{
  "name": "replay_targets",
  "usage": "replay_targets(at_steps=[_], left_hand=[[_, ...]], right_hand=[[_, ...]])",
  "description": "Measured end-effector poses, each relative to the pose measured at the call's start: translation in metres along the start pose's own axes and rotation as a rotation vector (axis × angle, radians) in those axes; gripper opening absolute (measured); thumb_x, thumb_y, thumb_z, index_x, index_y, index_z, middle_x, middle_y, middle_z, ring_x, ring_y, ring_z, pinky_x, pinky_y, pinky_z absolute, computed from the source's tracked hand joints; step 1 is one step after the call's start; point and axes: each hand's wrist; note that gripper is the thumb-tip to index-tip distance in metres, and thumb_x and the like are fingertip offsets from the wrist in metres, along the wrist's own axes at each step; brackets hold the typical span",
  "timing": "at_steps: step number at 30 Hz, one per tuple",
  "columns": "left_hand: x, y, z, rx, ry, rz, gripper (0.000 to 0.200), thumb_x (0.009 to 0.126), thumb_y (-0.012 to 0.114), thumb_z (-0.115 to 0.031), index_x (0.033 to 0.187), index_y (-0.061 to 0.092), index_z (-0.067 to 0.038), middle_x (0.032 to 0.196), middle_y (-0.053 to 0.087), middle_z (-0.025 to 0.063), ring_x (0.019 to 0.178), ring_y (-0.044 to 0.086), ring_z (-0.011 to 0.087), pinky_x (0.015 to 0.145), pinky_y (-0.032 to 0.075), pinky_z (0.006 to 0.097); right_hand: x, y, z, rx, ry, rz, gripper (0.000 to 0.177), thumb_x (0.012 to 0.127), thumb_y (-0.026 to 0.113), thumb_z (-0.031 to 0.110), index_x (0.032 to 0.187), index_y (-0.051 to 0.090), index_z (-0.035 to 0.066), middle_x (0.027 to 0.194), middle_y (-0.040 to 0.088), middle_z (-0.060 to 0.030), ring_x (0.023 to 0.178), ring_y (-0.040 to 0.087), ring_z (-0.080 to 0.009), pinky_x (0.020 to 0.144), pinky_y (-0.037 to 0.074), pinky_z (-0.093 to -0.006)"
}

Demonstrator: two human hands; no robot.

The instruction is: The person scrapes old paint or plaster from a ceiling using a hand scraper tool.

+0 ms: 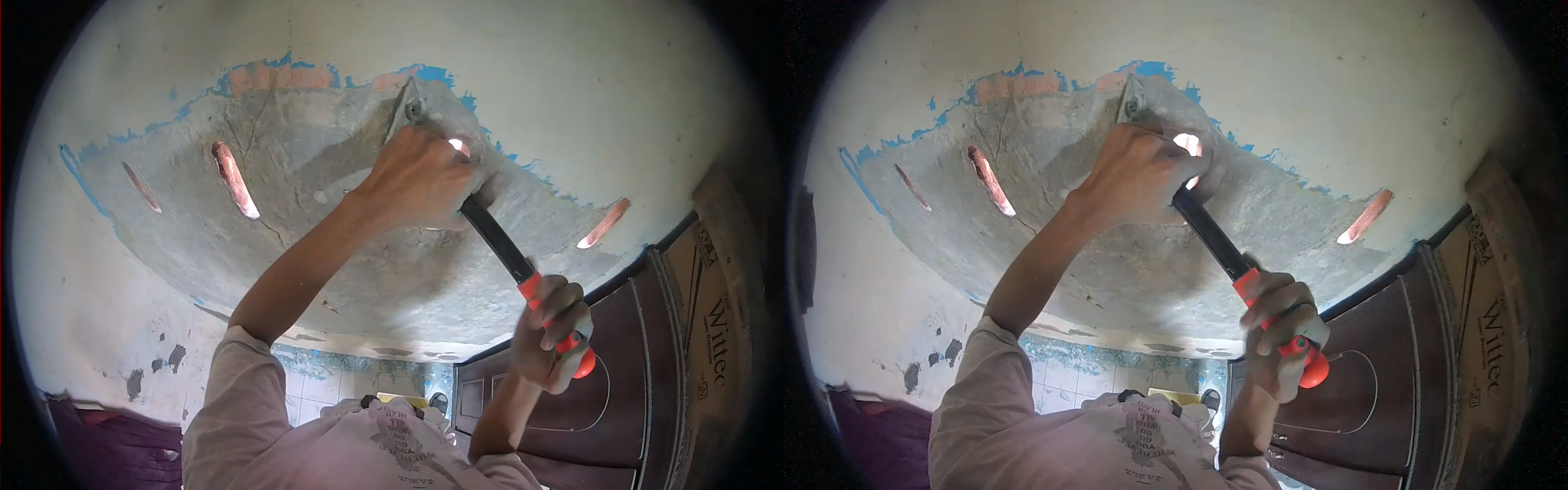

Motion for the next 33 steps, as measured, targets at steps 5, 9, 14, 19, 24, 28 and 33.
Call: replay_targets(at_steps=[5, 9, 14, 19, 24, 28, 33], left_hand=[[0.015, -0.003, -0.01, 0.089, 0.063, 0.295, 0.027, 0.061, 0.086, -0.033, 0.072, 0.07, -0.014, 0.066, 0.063, 0.003, 0.068, 0.066, 0.0216, 0.063, 0.054, 0.0364], [0.01, 0.016, -0.004, 0.085, 0.142, 0.117, 0.019, 0.062, 0.081, -0.027, 0.064, 0.07, -0.011, 0.056, 0.063, 0.0048, 0.059, 0.065, 0.023, 0.06, 0.052, 0.0356], [0.005, 0.014, 0.0, -0.041, 0.151, 0.028, 0.017, 0.064, 0.08, -0.015, 0.078, 0.071, -0.009, 0.077, 0.067, 0.0081, 0.082, 0.066, 0.0224, 0.083, 0.051, 0.0337], [-0.068, 0.015, -0.039, -0.261, -0.186, -0.595, 0.038, 0.083, 0.074, -0.009, 0.114, 0.054, -0.004, 0.126, 0.048, 0.0182, 0.111, 0.055, 0.0264, 0.099, 0.045, 0.0429], [-0.064, 0.045, -0.075, -1.558, -0.922, -0.804, 0.038, 0.105, 0.051, -0.037, 0.125, 0.046, -0.004, 0.105, 0.057, 0.0125, 0.092, 0.061, 0.0233, 0.088, 0.051, 0.0379], [-0.02, 0.019, -0.067, -1.994, -1.021, -0.755, 0.05, 0.106, 0.041, -0.056, 0.117, 0.048, -0.008, 0.079, 0.055, 0.0039, 0.066, 0.058, 0.0172, 0.065, 0.051, 0.0309], [0.007, 0.027, -0.065, -2.301, -0.82, -0.731, 0.046, 0.104, 0.04, -0.061, 0.092, 0.046, -0.017, 0.065, 0.034, -0.0051, 0.054, 0.037, 0.0077, 0.05, 0.032, 0.0246]], right_hand=[[0.0, -0.031, 0.05, -0.271, 0.382, 0.216, 0.037, 0.096, 0.064, 0.031, 0.115, 0.069, 0.001, 0.128, 0.062, -0.0243, 0.091, 0.07, -0.0302, 0.071, 0.056, -0.0336], [-0.006, -0.031, 0.052, -0.581, 0.696, 0.22, 0.042, 0.095, 0.062, 0.005, 0.137, 0.06, 0.002, 0.111, 0.071, -0.0154, 0.065, 0.06, -0.0115, 0.057, 0.043, -0.0202], [-0.007, -0.024, 0.038, -0.749, 0.501, 0.309, 0.046, 0.093, 0.061, -0.002, 0.139, 0.059, 0.002, 0.075, 0.06, -0.0023, 0.059, 0.042, -0.0055, 0.054, 0.034, -0.0217], [-0.018, -0.021, 0.026, -0.754, 0.49, 0.298, 0.044, 0.094, 0.059, -0.002, 0.138, 0.06, 0.001, 0.071, 0.051, 0.0003, 0.061, 0.04, -0.0061, 0.054, 0.034, -0.0239], [-0.04, 0.001, 0.011, -0.727, 0.498, 0.308, 0.046, 0.095, 0.059, 0.0, 0.141, 0.057, 0.002, 0.076, 0.054, -0.0034, 0.061, 0.043, -0.008, 0.054, 0.036, -0.0247], [-0.044, 0.007, 0.006, -0.75, 0.451, 0.302, 0.045, 0.095, 0.059, 0.0, 0.14, 0.059, 0.004, 0.073, 0.055, -0.0061, 0.061, 0.047, -0.0099, 0.055, 0.038, -0.0253], [0.001, -0.018, 0.036, -0.929, 0.386, 0.307, 0.041, 0.09, 0.06, -0.003, 0.13, 0.067, 0.005, 0.065, 0.046, -0.0004, 0.058, 0.039, -0.0067, 0.05, 0.029, -0.0274]])
Point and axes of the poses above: each hand's wrist, its own x-axis towards the middle knuckle, its own y-axis out of the palm, z = x × y
